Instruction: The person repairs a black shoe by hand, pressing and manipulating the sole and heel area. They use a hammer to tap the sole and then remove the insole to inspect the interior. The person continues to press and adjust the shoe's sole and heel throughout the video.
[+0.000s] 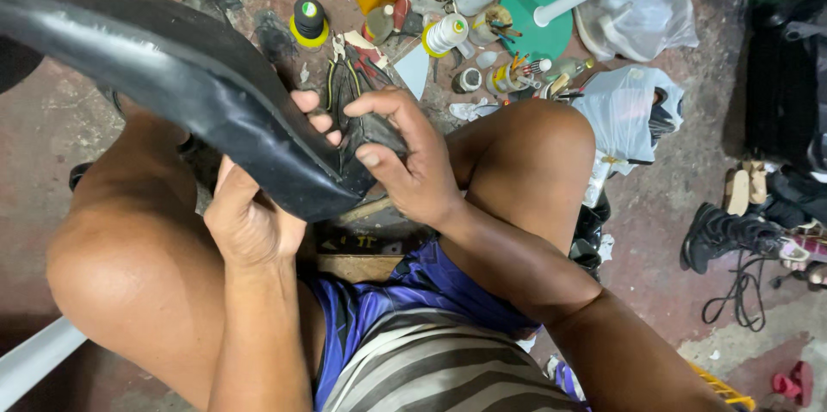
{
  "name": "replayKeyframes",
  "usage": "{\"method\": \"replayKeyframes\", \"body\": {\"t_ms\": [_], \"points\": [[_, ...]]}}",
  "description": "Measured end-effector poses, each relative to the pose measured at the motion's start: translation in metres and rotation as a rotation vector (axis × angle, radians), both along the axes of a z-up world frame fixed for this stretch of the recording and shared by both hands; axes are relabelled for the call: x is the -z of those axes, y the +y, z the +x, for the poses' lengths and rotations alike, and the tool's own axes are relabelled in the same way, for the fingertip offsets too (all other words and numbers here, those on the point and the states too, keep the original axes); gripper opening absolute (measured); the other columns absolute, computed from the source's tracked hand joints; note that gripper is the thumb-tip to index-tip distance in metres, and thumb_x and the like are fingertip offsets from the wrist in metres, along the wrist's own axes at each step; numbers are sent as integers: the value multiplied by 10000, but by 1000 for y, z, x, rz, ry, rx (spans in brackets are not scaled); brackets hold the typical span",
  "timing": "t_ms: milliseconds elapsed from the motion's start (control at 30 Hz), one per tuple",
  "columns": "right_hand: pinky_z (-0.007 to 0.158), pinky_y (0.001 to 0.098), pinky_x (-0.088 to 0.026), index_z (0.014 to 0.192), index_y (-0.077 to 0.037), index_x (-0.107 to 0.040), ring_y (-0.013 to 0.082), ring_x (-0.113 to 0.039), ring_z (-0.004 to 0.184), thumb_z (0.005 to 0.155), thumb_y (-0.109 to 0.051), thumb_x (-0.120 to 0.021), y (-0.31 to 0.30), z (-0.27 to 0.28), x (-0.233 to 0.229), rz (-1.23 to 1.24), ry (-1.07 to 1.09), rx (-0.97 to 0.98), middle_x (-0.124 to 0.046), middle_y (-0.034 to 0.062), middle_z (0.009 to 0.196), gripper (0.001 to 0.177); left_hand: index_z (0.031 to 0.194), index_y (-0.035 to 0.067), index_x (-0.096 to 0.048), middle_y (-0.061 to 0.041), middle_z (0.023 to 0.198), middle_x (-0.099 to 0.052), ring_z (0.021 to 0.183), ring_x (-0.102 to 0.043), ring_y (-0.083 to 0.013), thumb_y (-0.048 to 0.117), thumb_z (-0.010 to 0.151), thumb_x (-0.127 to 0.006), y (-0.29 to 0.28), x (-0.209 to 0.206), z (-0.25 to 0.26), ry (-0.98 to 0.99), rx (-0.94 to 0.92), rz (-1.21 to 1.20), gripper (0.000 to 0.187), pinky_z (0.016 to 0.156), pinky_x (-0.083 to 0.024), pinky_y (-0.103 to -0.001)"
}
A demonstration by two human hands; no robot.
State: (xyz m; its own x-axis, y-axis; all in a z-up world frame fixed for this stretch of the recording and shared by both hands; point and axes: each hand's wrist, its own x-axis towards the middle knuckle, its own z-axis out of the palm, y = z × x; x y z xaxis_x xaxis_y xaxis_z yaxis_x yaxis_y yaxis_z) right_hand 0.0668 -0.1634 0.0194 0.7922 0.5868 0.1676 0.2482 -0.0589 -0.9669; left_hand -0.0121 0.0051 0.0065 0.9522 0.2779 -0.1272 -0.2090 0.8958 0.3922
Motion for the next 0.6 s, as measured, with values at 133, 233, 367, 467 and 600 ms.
{"method": "replayKeyframes", "body": {"t_ms": [133,233,367,467,600], "points": [[897,289,-502,1276,-68,-587,178,-638,950,983,-325,-770,-5,5,-13,-107,-206,45,-648,56,1059,430,1595,12,-369,-205,1337,-602,1190,-653,-319,216,963,-757,-6,7,5,-18,28,-13,769,1103,-530,-491],[864,306,-523,1265,-73,-591,217,-644,927,917,-306,-842,-5,2,-21,-123,-283,69,-642,78,1080,489,1607,37,-371,-168,1275,-608,1146,-654,-278,231,988,-790,-8,16,8,-77,47,-19,772,1071,-526,-458],[839,294,-538,1246,-76,-597,218,-640,916,854,-298,-906,-4,0,-27,-140,-322,92,-651,81,1093,547,1538,49,-405,-130,1198,-616,1100,-650,-246,218,1010,-787,-9,22,12,-42,52,-27,674,1042,-525,-434],[831,303,-536,1247,-77,-602,222,-642,912,841,-287,-918,-4,1,-27,-127,-335,99,-645,88,1090,555,1528,65,-436,-114,1156,-625,1071,-652,-238,215,1005,-785,-9,23,15,-5,55,-34,647,1020,-534,-425],[909,297,-522,1243,-70,-592,191,-637,986,1004,-373,-730,-9,7,-21,-46,-93,7,-646,49,1090,410,1467,14,-504,-158,1072,-642,981,-669,-289,245,1009,-779,-9,26,13,78,15,51,582,916,-557,-446]]}}
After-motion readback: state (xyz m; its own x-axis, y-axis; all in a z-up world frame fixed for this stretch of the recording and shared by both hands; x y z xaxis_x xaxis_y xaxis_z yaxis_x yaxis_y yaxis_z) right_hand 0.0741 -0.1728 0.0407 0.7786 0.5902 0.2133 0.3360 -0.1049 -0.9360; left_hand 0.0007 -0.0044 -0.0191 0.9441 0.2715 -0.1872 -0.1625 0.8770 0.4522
